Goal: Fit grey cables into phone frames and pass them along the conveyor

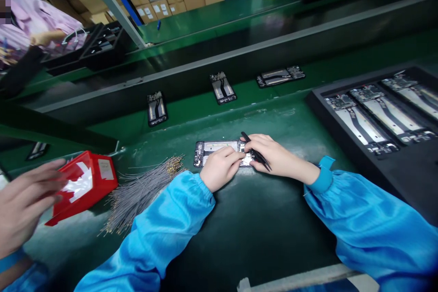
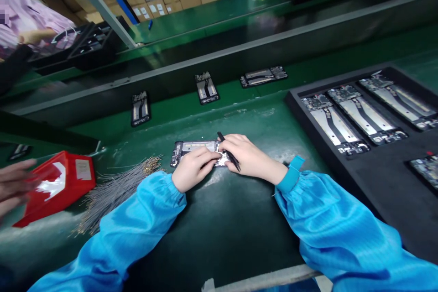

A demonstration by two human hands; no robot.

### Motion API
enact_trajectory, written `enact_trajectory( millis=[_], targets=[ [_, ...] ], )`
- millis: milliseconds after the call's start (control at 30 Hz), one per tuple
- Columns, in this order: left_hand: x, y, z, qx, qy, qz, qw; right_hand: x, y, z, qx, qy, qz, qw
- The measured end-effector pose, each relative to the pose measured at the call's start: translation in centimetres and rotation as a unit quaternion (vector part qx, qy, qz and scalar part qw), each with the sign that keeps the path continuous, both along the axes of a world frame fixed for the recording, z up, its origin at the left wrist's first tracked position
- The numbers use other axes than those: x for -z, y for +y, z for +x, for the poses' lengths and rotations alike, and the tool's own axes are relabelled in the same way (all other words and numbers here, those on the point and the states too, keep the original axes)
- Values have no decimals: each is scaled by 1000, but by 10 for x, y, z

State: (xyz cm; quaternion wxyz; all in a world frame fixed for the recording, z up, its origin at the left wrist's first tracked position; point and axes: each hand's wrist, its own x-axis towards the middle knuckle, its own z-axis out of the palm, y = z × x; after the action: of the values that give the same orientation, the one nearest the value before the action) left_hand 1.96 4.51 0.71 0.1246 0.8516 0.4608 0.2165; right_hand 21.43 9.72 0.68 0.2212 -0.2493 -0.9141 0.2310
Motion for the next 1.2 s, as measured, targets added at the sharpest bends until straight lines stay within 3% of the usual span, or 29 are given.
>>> enact_trajectory(
  millis=[300, 733, 1000, 1200],
  targets=[
    [-1, -16, -3, 52, 10, 5, 999, -1, -1, 0, 5, 3, -13, 1000],
    [-4, -11, -2, 83, 105, 94, 987, -11, 6, -14, 23, -97, -36, 994],
    [-5, 0, -40, 120, 16, 15, 993, -7, 11, -9, 2, -86, -58, 995],
    [-1, 2, -39, 123, 31, 37, 991, -7, 11, -10, 7, -93, -57, 994]
  ],
)
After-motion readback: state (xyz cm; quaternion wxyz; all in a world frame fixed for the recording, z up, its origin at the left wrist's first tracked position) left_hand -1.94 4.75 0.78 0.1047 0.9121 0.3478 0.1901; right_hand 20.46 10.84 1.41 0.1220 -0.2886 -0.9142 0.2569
